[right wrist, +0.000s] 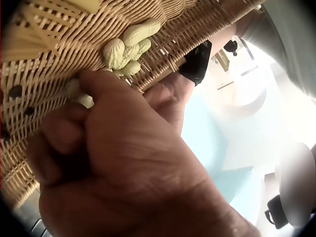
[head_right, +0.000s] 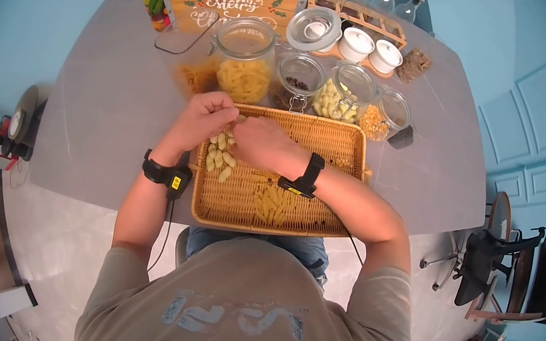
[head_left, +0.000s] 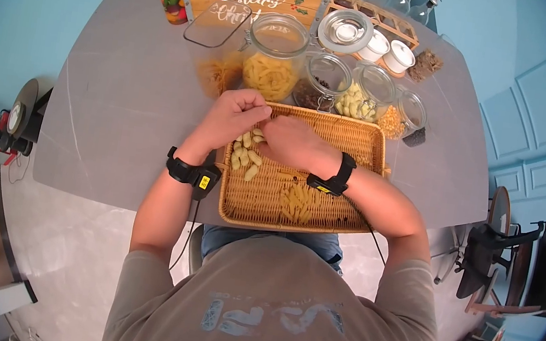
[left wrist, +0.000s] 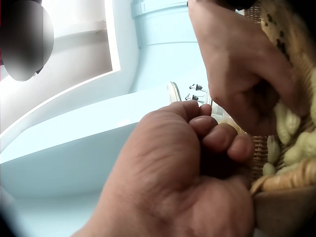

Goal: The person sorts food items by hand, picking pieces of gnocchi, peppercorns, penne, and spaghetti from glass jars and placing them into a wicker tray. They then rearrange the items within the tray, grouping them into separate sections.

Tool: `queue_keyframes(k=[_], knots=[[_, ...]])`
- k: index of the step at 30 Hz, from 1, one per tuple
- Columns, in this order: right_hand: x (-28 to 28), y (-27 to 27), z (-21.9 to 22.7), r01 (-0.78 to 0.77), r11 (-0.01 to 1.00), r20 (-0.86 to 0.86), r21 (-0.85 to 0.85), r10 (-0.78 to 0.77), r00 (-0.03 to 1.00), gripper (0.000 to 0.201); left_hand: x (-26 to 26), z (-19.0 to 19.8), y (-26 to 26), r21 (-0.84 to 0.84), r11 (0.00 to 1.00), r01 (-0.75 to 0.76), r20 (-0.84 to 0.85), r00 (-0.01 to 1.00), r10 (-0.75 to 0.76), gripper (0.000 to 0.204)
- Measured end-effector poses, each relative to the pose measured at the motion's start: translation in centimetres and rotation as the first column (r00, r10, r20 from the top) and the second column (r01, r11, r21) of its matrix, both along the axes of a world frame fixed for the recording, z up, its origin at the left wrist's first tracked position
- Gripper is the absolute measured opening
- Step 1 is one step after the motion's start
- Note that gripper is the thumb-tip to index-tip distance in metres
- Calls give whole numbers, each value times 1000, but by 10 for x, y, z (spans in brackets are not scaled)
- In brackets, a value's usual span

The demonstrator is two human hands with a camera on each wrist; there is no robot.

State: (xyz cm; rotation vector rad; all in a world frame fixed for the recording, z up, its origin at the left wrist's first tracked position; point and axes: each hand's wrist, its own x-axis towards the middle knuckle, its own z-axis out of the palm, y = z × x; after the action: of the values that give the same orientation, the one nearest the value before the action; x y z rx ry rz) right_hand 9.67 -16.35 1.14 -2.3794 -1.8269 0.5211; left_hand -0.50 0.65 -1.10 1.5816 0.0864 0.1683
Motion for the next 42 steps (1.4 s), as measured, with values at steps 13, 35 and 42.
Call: queue_keyframes(k=[13, 35, 42], knots=[[56, -99, 128, 572, 768, 7, 287, -599, 801, 40, 0, -2, 0, -157, 987, -41, -63, 997, 32, 16], [18, 18, -28, -188, 957, 213, 223, 140, 967, 15, 4, -2, 10, -390, 881, -266, 41, 952, 305, 21], [9, 31, -1, -84, 957, 144, 276, 45, 989, 13, 4, -2, 10, -389, 883, -263, 38, 953, 301, 21]])
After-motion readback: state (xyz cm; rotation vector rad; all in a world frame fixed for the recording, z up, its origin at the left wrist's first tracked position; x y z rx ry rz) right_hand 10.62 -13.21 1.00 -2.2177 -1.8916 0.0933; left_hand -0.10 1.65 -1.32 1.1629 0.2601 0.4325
